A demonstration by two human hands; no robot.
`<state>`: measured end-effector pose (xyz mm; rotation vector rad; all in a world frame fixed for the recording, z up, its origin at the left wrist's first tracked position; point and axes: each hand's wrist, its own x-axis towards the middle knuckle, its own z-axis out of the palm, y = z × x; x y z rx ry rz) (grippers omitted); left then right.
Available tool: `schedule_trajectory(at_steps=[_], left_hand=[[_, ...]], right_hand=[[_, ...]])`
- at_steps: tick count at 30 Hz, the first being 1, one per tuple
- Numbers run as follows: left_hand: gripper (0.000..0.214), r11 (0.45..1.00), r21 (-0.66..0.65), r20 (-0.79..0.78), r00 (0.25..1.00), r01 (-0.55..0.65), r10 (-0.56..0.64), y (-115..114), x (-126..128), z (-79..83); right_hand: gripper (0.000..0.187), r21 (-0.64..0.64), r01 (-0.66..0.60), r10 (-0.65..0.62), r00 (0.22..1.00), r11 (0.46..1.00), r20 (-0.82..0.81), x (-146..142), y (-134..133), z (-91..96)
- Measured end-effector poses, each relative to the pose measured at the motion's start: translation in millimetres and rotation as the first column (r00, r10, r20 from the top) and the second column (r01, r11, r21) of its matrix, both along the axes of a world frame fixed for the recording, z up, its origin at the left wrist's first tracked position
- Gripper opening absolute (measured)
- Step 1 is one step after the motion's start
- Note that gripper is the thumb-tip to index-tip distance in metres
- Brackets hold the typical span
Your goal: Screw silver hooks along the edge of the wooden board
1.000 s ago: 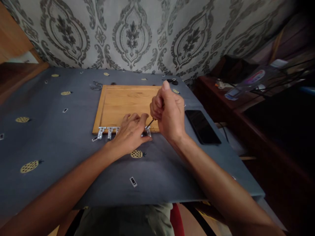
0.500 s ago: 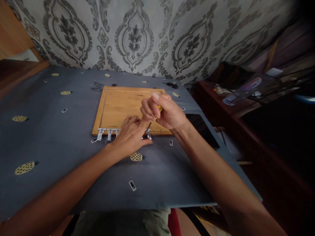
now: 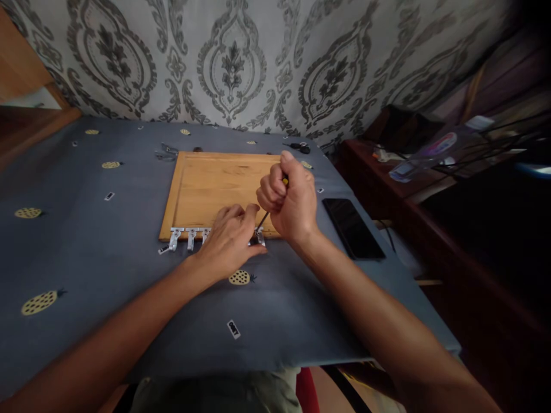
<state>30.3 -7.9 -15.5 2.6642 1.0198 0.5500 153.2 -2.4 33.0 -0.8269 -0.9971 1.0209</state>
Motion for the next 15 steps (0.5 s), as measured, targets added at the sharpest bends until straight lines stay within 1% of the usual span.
schedule_trajectory(at_steps=[2,4,7,10,15], left_hand=[[0.056,1.0,-0.007,-0.016,1.0,-0.002,0.002,0.2,0.1,0.5],[0.056,1.0,-0.015,-0.023,1.0,-0.001,0.0,0.7,0.0,0.5],[0.06,1.0,-0.028,-0.01,1.0,0.005,-0.005,1.4,-0.2,-0.1],[0.06,1.0,-0.026,-0.006,1.0,0.003,-0.003,1.3,-0.3,-0.2],[0.053,1.0,-0.026,0.002,1.0,0.004,-0.004,0.3,-0.7,0.3]], right_hand=[[0.063,0.046,0.146,-0.146,0.989,0.988,-0.005,-6.9,-2.8,-2.3],[0.063,0.08,0.252,-0.252,0.968,0.964,-0.01,-11.7,-3.9,-4.7],[0.065,0.109,0.323,-0.322,0.946,0.94,-0.023,-13.9,-4.2,-6.8],[0.066,0.118,0.321,-0.321,0.947,0.94,-0.023,-12.3,-5.5,-6.5],[0.067,0.144,0.209,-0.208,0.978,0.967,-0.016,-9.9,-11.7,-5.0]])
